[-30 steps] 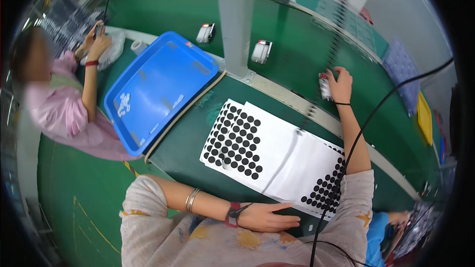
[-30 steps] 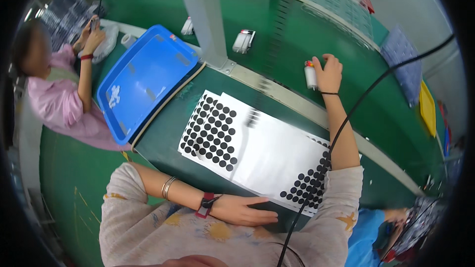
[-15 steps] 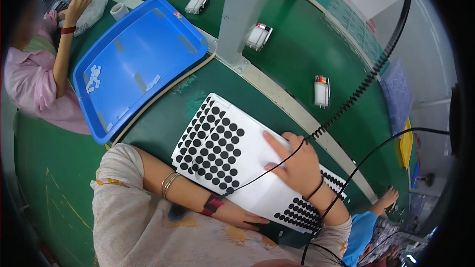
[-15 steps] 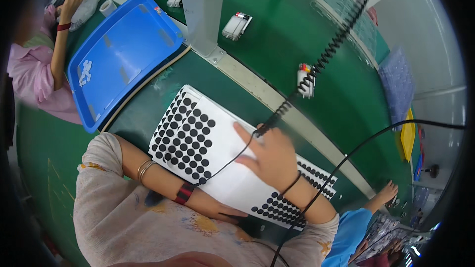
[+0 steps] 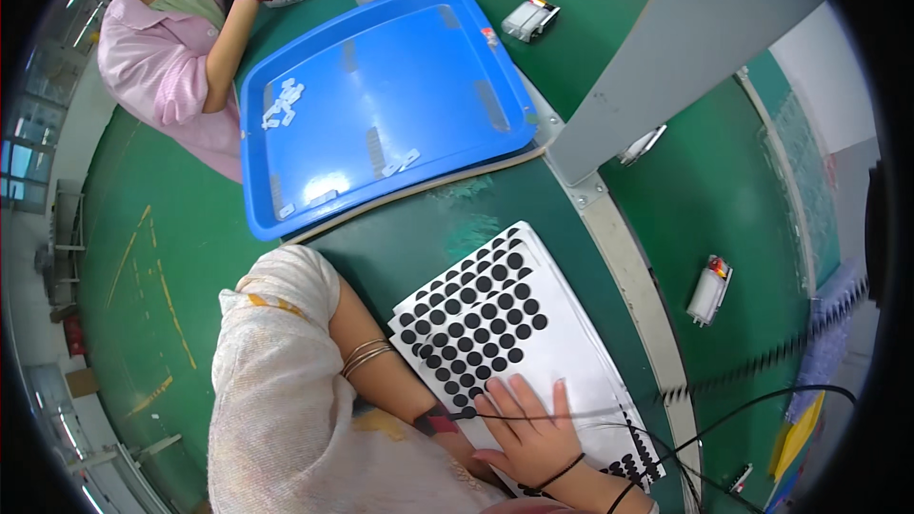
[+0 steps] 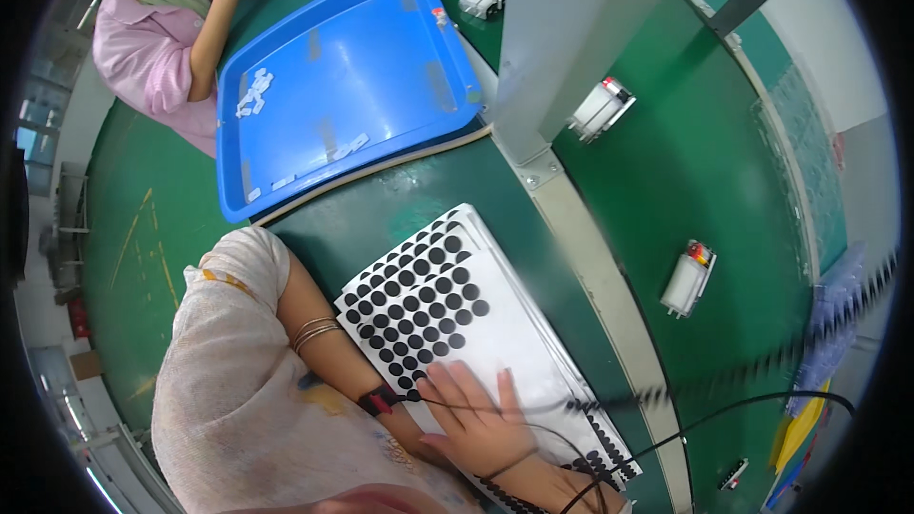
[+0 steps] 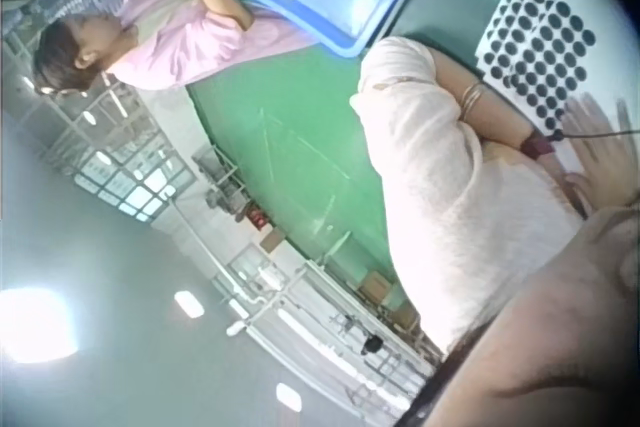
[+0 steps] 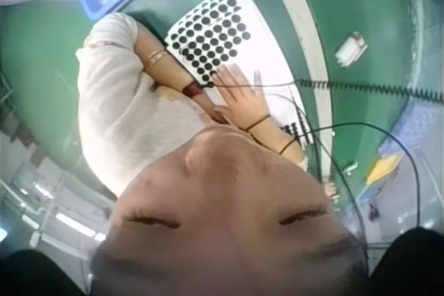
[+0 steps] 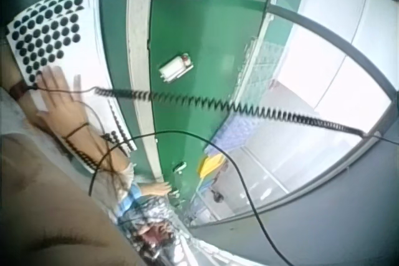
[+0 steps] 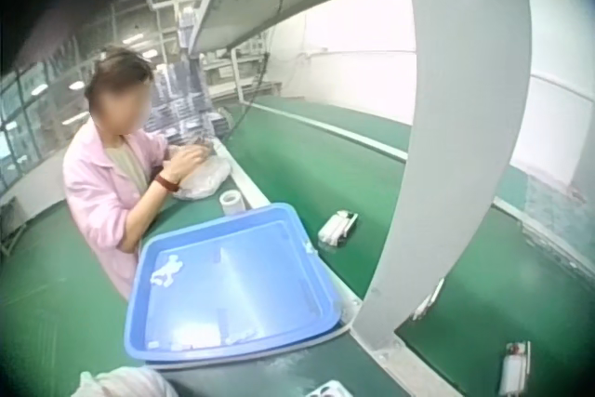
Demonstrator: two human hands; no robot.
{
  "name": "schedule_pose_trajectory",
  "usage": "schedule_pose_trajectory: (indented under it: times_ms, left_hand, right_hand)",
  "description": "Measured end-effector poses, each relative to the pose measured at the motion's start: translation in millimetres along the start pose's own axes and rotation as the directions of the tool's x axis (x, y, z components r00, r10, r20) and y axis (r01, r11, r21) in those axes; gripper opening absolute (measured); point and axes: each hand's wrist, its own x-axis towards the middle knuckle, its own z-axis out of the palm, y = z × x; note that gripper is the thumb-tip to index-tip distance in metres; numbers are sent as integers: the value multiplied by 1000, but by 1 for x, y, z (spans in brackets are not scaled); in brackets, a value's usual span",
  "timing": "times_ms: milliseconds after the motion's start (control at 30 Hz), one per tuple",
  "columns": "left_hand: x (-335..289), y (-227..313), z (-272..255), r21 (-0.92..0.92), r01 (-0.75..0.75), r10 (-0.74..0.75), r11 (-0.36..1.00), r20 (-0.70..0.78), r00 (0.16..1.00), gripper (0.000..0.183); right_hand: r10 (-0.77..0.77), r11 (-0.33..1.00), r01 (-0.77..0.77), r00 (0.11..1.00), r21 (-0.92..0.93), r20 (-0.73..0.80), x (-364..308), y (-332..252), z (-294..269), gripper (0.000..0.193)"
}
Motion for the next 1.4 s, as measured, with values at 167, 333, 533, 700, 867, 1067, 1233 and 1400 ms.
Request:
schedule_pose_trajectory:
  times_ms: [167, 333, 533, 700, 867, 1067, 1233, 1400]
  left_hand:
    - [5, 4, -1, 2, 16, -16, 1000, -14, 1000, 39]
    - [7, 3, -4, -15, 11, -12, 1000, -5, 1000, 40]
    - [-9, 5, -14, -11, -16, 17, 1000, 78, 997, 40]
    - [-19, 3, -25, -5, -107, 105, 994, 236, 966, 41]
    - [-6, -1, -79, -16, -203, 183, 979, 509, 841, 45]
    - [-15, 7, -81, 351, -436, 335, 829, 314, 888, 39]
    - [4, 9, -79, 469, 144, -214, 871, 98, 972, 47]
    - [8, 8, -77, 455, 247, -388, 856, 248, 888, 51]
  right_hand:
    - [37, 999, -37, 998, -10, -44, -3, -1, -3, 63]
    - [99, 995, -99, 995, 17, -10, -4, 3, -7, 62]
    - [131, 991, -129, 988, 21, -77, -2, 5, -17, 63]
    - [63, 997, -55, 980, 50, -188, -7, 17, -6, 74]
    - [177, 984, -150, 900, 97, -399, -16, 34, 4, 78]
    - [457, 754, -652, 609, -81, -649, -74, 106, -40, 58]
    - [602, -51, -998, 4, -43, -798, -276, 214, -14, 55]
    - [308, -758, -568, -745, 321, -591, -445, 194, 42, 43]
